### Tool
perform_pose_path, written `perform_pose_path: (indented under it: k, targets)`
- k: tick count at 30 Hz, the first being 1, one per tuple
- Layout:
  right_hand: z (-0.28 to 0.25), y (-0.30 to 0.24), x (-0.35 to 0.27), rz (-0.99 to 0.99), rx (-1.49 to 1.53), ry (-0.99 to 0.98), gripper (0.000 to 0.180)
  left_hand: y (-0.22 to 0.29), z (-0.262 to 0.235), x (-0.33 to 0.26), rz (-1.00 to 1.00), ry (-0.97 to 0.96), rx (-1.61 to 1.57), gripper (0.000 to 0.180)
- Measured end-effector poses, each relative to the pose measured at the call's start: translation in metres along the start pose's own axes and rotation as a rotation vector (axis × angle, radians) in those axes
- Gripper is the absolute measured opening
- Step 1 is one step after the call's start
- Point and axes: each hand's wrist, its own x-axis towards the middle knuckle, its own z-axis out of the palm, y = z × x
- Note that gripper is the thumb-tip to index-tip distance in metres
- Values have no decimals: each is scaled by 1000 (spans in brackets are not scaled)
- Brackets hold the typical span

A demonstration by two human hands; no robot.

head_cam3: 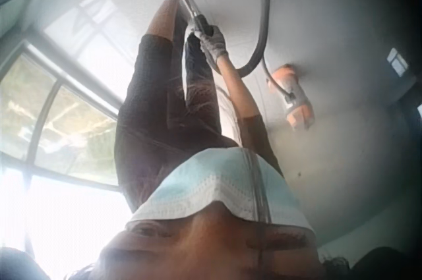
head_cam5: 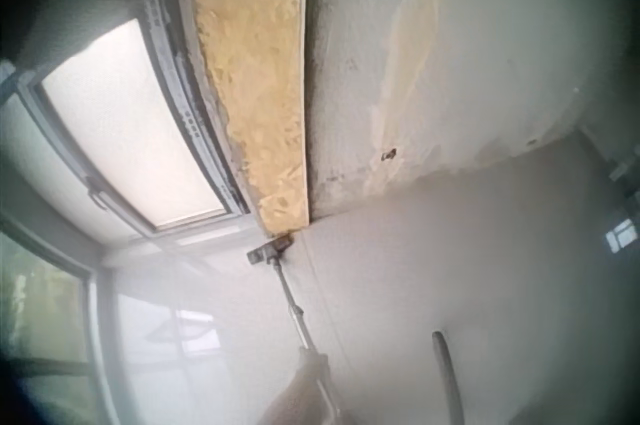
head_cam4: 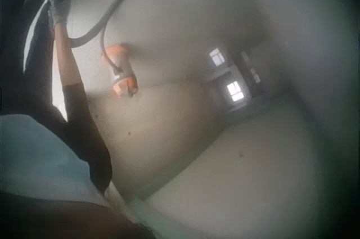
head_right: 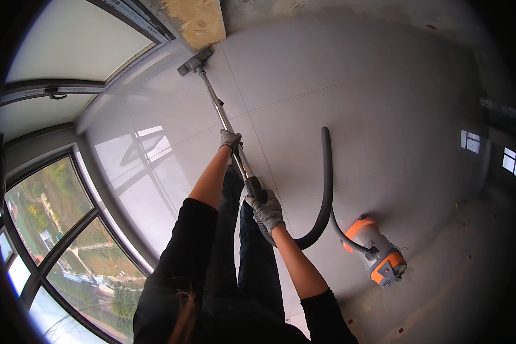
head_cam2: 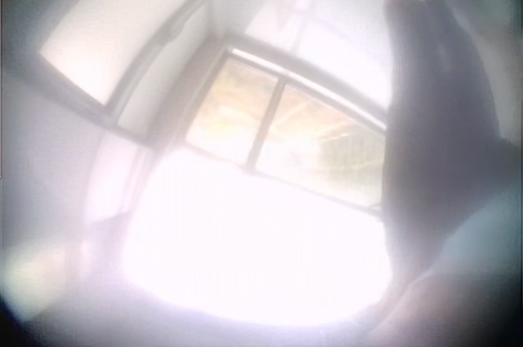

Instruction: The person vacuums a tiled floor in a high-rise room using a canister vacuum with a long wand and floor head. They move the vacuum head back and forth across the floor, then switch to a narrow crevice tool to clean along window frames and wall edges.

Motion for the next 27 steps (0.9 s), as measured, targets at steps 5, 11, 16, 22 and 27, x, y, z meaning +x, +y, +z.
perform_pose_path:
  k: [5, 11, 16, 22, 27]
  targets:
    - [-22, 45, -60, 124, 16, 68, 38, -50, 35, -68, 41, 27, 385, 73]
    - [-15, 46, -86, 322, 90, 78, 36, -49, 34, -112, 21, -48, 404, 74]
    - [16, -13, -1, 150, 204, -50, 38, 40, -2, -5, 11, -28, 262, 54]
    - [2, 13, -63, 192, 201, -55, 38, -18, 13, -70, 30, -16, 363, 59]
    - [-30, 37, -147, 373, -122, -1, 44, -74, 33, -178, -134, -210, 274, 58]
